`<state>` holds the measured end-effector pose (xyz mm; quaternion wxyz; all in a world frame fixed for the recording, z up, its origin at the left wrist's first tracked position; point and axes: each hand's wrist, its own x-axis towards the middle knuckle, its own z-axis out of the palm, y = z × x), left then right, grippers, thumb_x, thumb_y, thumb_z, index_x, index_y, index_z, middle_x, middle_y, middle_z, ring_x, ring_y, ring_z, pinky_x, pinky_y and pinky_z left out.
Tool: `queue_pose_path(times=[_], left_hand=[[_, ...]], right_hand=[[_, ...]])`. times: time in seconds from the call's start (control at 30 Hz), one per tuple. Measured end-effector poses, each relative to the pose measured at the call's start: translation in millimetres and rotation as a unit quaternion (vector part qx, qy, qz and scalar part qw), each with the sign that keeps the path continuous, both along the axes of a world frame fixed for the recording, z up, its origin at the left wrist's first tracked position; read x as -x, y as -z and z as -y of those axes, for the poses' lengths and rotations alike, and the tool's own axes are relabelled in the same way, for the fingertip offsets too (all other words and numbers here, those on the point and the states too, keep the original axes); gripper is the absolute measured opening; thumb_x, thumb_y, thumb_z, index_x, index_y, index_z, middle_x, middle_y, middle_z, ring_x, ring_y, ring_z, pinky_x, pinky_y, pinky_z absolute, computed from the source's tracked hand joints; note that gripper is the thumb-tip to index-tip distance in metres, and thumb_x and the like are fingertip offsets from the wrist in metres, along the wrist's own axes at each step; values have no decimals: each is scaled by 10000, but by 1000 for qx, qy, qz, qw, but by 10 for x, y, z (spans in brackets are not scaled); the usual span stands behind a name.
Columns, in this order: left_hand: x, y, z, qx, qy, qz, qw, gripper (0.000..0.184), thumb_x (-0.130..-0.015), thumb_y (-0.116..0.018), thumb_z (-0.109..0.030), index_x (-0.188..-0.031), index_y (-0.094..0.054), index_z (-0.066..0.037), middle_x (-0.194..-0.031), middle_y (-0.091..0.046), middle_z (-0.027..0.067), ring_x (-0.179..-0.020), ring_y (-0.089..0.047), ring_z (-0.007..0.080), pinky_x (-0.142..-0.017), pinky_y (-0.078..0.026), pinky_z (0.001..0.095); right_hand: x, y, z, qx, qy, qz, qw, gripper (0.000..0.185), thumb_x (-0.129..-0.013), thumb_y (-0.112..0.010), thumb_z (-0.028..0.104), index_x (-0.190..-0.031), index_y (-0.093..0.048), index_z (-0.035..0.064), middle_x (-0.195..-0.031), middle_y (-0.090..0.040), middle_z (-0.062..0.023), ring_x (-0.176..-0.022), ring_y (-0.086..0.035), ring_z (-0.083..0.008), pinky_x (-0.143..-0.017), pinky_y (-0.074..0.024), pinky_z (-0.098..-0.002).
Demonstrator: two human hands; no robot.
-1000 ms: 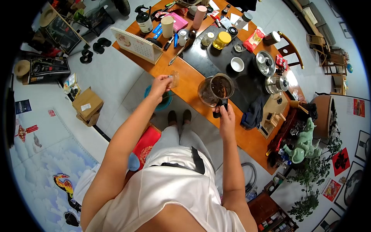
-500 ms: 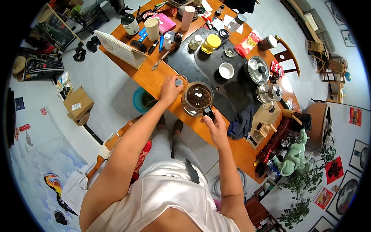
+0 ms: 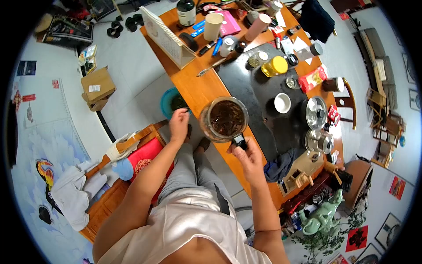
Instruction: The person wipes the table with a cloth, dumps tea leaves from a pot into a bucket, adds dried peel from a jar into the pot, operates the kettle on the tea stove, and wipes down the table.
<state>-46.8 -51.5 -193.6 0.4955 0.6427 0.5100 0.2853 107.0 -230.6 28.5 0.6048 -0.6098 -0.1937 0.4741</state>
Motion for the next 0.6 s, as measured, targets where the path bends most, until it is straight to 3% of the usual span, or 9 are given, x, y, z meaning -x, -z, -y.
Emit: queue_pose_path(times=[0.17, 0.3, 0.33, 0.4, 0.47, 0.57, 0.6], left_hand=[[1134, 1321, -97, 113, -200, -86, 970, 217, -872, -612, -123, -1070, -614, -35, -915, -677, 111, -804, -640, 198, -748, -507, 338], [1368, 1162, -249, 319, -272, 118, 900, 229, -866, -600, -109, -1083, -622, -37, -800, -606, 33, -693, -567, 111, -634, -465, 253], [1417, 1239, -275, 340, -248, 163, 892, 104, -872, -606, -168, -937, -641, -95, -723, -535, -19, -629, -507, 72, -579, -420, 228], [1627, 1894, -281, 398, -172, 271, 859, 87, -871, -605, -212, -825, -609, -138, -688, -517, -39, -614, -503, 72, -571, -417, 238], [1791, 2556, -231, 442, -135, 329, 824, 136, -877, -595, -243, -828, -612, -117, -758, -551, -7, -666, -533, 103, -611, -440, 272], [1935, 3297, -268, 489, -139, 351, 786, 319, -895, -570, -269, -1007, -669, 12, -1017, -678, 121, -843, -628, 194, -746, -514, 358], [1863, 3589, -201, 475, -226, 241, 816, 164, -875, -577, -237, -873, -619, -78, -826, -591, 38, -665, -538, 143, -574, -420, 305]], right_hand=[[287, 184, -295, -12, -66, -55, 996, 256, -943, -610, 231, -1049, -517, 18, -953, -582, -57, -919, -571, -147, -852, -449, -310], [594, 438, -555, 1, -117, -119, 986, 218, -960, -572, 206, -1063, -497, 29, -974, -587, -55, -934, -571, -138, -857, -443, -299], [662, 557, -616, -7, -129, -121, 984, 210, -964, -566, 202, -1064, -494, 31, -976, -586, -54, -937, -568, -137, -860, -441, -298], [799, 765, -747, -11, -141, -130, 981, 194, -969, -555, 193, -1061, -492, 34, -978, -585, -52, -941, -564, -135, -864, -438, -295], [944, 932, -832, 2, -139, -143, 980, 176, -972, -548, 182, -1054, -494, 37, -974, -585, -51, -945, -561, -133, -866, -434, -292], [1071, 1200, -875, 23, -156, -109, 981, 157, -974, -532, 165, -1054, -502, 33, -983, -576, -54, -947, -559, -133, -873, -436, -295], [1121, 1283, -884, 21, -142, -119, 983, 156, -972, -532, 153, -1063, -505, 28, -989, -574, -57, -949, -557, -135, -877, -439, -302]])
